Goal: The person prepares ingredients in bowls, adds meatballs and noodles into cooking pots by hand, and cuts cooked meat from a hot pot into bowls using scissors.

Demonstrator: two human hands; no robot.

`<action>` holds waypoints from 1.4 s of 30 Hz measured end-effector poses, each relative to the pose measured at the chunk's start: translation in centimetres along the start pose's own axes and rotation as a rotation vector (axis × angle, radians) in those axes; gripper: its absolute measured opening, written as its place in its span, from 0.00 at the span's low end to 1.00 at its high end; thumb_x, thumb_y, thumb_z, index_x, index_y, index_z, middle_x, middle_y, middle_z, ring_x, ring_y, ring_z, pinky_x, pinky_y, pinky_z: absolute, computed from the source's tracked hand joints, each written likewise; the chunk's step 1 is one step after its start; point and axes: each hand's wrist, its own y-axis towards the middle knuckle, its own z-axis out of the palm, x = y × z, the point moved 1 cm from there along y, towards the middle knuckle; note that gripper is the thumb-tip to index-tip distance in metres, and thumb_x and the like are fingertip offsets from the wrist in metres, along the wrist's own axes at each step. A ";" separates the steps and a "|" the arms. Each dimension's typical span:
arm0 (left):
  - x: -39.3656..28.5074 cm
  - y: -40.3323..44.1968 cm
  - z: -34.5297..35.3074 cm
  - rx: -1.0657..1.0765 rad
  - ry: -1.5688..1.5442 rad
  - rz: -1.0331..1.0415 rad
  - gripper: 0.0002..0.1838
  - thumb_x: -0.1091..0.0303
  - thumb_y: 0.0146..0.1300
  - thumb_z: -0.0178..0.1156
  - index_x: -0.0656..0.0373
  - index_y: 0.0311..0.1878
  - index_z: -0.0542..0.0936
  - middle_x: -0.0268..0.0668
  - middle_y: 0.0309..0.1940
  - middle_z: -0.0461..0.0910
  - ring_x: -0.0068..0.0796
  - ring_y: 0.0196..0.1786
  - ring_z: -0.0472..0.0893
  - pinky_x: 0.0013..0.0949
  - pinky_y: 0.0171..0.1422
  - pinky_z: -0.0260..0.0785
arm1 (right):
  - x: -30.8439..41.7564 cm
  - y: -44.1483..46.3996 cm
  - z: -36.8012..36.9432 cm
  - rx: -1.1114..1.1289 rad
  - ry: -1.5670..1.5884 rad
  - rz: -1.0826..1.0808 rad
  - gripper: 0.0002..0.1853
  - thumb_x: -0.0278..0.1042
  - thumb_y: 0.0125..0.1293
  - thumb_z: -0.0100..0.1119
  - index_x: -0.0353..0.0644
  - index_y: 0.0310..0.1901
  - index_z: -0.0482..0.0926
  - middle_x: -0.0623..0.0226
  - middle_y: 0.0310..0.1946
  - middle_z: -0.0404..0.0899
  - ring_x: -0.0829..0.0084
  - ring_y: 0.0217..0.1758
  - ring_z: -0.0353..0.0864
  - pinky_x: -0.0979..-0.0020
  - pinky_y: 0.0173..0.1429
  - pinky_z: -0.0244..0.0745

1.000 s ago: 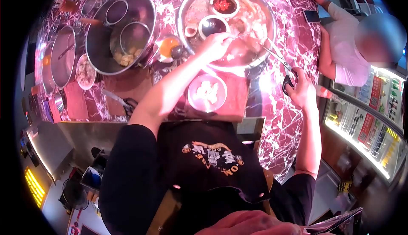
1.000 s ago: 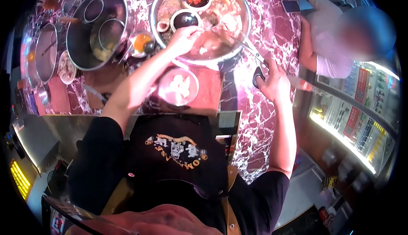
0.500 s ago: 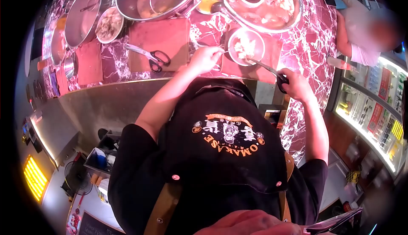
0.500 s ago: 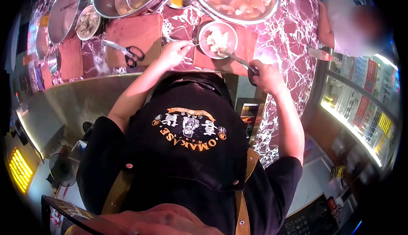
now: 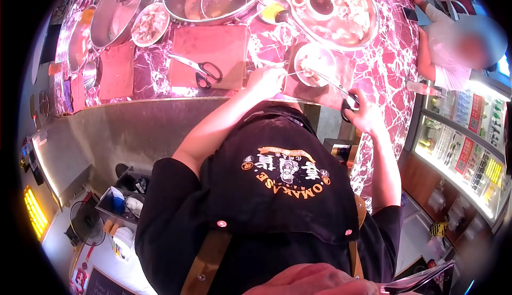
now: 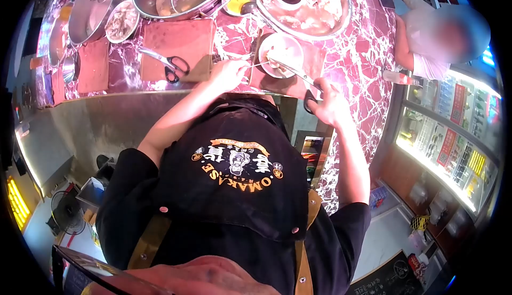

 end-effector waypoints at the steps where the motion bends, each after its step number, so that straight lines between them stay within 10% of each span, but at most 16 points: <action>1: 0.1 0.0 0.5 -0.023 0.018 0.024 0.11 0.64 0.64 0.57 0.51 0.46 0.85 0.42 0.39 0.85 0.46 0.41 0.84 0.45 0.47 0.76 | -0.1 0.6 1.1 -0.020 -0.046 -0.019 0.28 0.42 0.56 0.64 0.46 0.59 0.72 0.51 0.52 0.80 0.55 0.54 0.81 0.59 0.59 0.75; 8: 0.1 -0.3 1.1 -0.050 0.028 -0.014 0.11 0.65 0.63 0.56 0.53 0.45 0.84 0.45 0.36 0.85 0.48 0.39 0.84 0.46 0.45 0.76 | -4.8 2.7 4.2 -0.052 0.096 -0.158 0.24 0.29 0.56 0.62 0.44 0.57 0.76 0.51 0.42 0.84 0.54 0.47 0.84 0.61 0.53 0.76; 34: -0.1 1.1 -0.5 0.001 0.053 0.109 0.10 0.68 0.63 0.57 0.54 0.44 0.85 0.41 0.42 0.85 0.43 0.42 0.85 0.41 0.46 0.77 | -3.6 3.4 1.5 0.094 0.121 -0.081 0.22 0.32 0.55 0.62 0.45 0.54 0.77 0.54 0.42 0.84 0.58 0.46 0.85 0.63 0.52 0.77; 42: -2.4 5.0 -3.5 0.152 0.341 0.290 0.09 0.67 0.59 0.54 0.54 0.39 0.82 0.42 0.33 0.83 0.45 0.37 0.84 0.45 0.41 0.77 | -1.0 0.7 -0.2 -0.244 -0.337 -0.311 0.25 0.31 0.50 0.63 0.48 0.54 0.74 0.53 0.41 0.78 0.53 0.47 0.81 0.55 0.51 0.77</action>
